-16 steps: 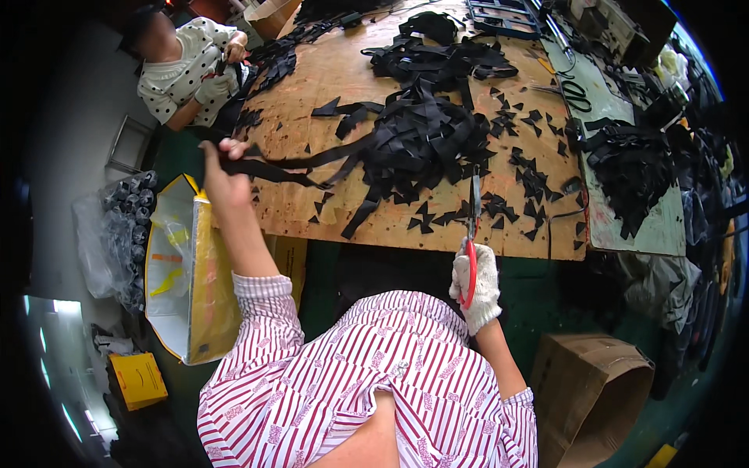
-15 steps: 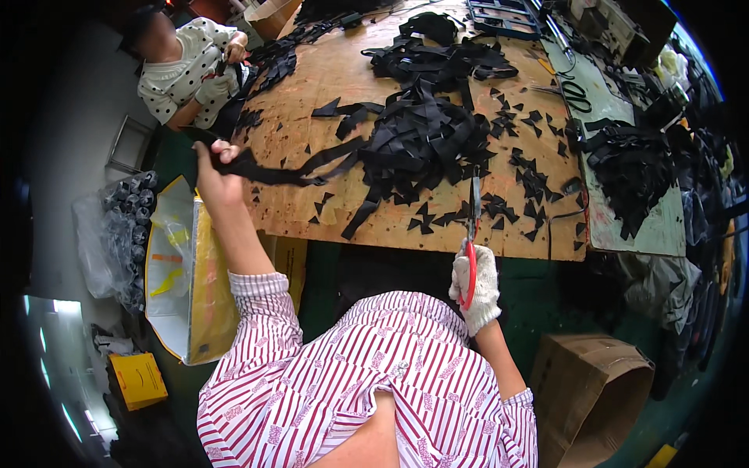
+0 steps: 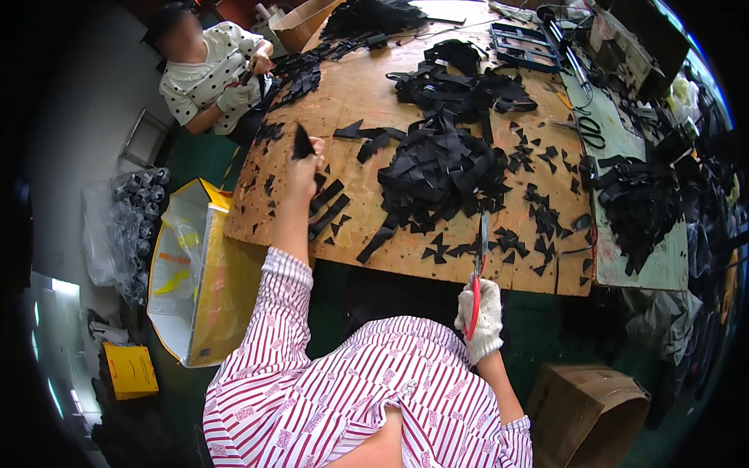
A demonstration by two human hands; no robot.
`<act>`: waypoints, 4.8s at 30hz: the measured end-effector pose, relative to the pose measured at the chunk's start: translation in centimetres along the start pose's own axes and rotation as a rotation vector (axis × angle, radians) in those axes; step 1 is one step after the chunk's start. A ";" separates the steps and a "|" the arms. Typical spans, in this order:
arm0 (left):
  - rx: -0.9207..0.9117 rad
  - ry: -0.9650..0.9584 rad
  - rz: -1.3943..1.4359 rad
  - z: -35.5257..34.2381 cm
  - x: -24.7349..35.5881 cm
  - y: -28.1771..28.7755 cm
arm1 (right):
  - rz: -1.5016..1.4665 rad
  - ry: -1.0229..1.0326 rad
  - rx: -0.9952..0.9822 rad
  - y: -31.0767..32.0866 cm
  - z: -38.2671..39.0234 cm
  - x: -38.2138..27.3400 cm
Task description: The person uses red-handled scissors to cut black fabric straps into smaller pieces on a wooden workbench. They repeatedly pick up straps, cut them, and place the cut pieces into a yellow bin.
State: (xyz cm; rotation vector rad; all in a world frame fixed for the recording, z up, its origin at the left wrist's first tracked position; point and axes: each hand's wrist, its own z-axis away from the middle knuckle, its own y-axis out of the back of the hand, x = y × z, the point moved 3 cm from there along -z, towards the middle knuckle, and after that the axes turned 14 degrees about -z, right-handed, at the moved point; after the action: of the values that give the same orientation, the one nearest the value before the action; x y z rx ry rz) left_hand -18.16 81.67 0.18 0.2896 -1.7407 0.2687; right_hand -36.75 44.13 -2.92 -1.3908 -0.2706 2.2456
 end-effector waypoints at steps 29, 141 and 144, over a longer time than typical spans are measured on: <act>0.087 -0.206 -0.752 -7.0 -6.4 -0.6 | 0.146 -0.049 -0.016 -0.3 -0.5 0.4; -0.510 0.126 -0.218 20.1 0.4 -14.0 | 0.491 0.071 -0.281 0.6 -1.1 2.5; -0.483 0.021 -0.220 19.9 0.6 -13.9 | 0.341 -0.046 -0.248 -0.1 -0.1 1.7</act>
State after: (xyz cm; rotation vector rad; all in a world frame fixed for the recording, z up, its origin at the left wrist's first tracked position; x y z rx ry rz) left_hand -31.92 61.88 -2.67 0.1207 -1.6784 -0.3063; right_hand -37.32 45.04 -4.30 -1.6151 -0.3616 2.5951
